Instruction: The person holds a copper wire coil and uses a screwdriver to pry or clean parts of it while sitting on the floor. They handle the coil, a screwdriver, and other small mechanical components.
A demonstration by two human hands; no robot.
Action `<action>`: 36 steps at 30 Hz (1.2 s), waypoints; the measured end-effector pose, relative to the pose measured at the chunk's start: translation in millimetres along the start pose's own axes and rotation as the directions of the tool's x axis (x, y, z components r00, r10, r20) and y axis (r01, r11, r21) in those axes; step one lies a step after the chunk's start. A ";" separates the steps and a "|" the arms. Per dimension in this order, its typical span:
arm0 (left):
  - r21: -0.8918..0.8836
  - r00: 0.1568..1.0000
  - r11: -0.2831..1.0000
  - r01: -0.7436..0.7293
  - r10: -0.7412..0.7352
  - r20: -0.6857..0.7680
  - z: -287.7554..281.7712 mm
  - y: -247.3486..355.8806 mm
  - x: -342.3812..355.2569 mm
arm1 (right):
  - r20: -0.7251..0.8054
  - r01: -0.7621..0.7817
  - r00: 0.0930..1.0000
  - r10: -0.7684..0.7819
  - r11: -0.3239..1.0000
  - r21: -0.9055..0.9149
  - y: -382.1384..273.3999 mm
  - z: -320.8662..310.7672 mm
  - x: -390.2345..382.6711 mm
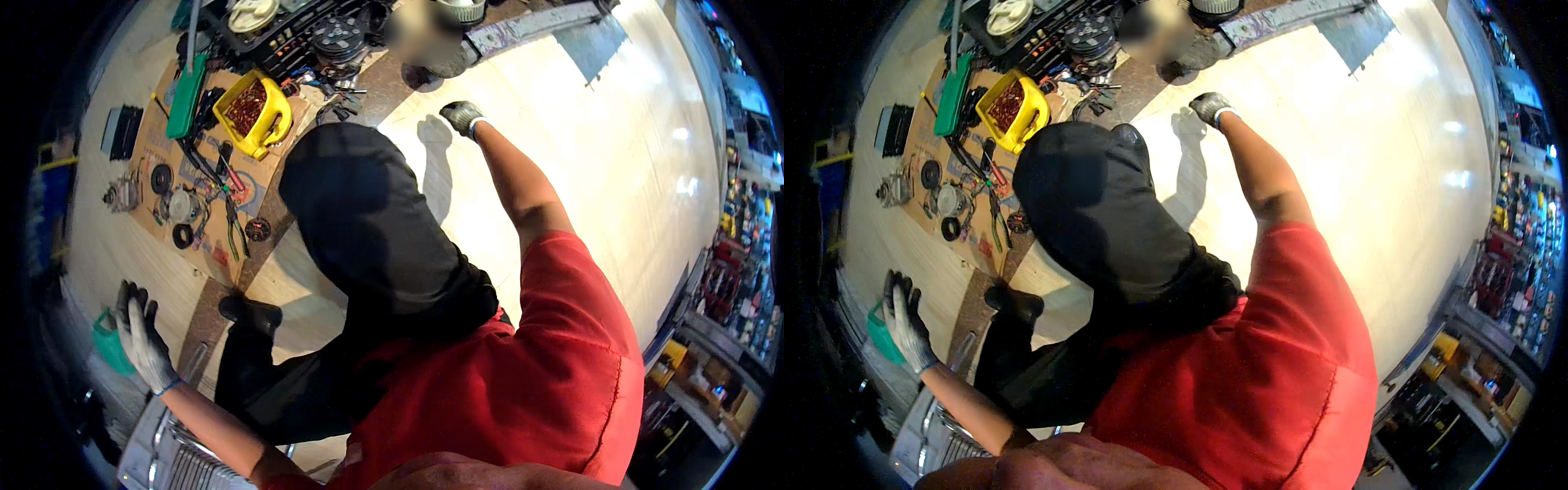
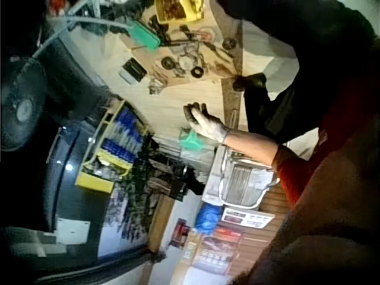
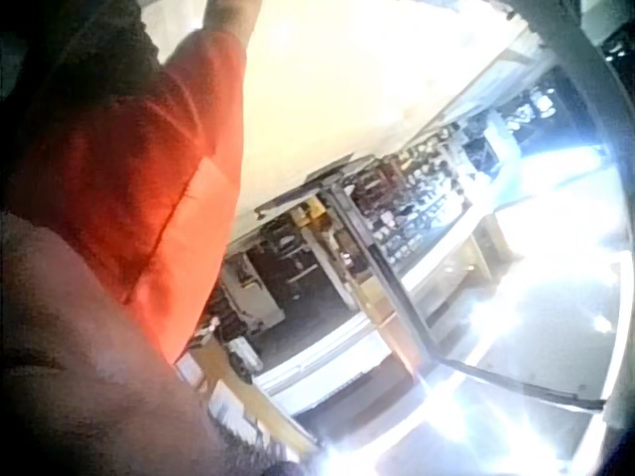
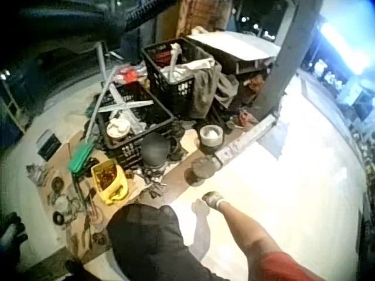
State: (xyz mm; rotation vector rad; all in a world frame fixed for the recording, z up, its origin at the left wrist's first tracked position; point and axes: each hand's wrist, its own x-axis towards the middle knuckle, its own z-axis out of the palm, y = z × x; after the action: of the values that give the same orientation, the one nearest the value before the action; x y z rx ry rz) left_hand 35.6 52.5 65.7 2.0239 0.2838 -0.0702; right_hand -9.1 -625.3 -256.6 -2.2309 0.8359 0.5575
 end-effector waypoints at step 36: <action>0.147 0.981 0.986 -0.084 0.057 0.183 34.4 14.7 16.1 | -0.535 0.765 0.628 -0.565 0.321 0.558 -268.8 -169.6 -180.6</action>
State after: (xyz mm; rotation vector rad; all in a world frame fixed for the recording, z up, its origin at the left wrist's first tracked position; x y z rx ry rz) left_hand 57.2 18.4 60.1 2.1627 0.0952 -0.2341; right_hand 76.7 -523.5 83.9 -1.5936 0.0740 -0.4610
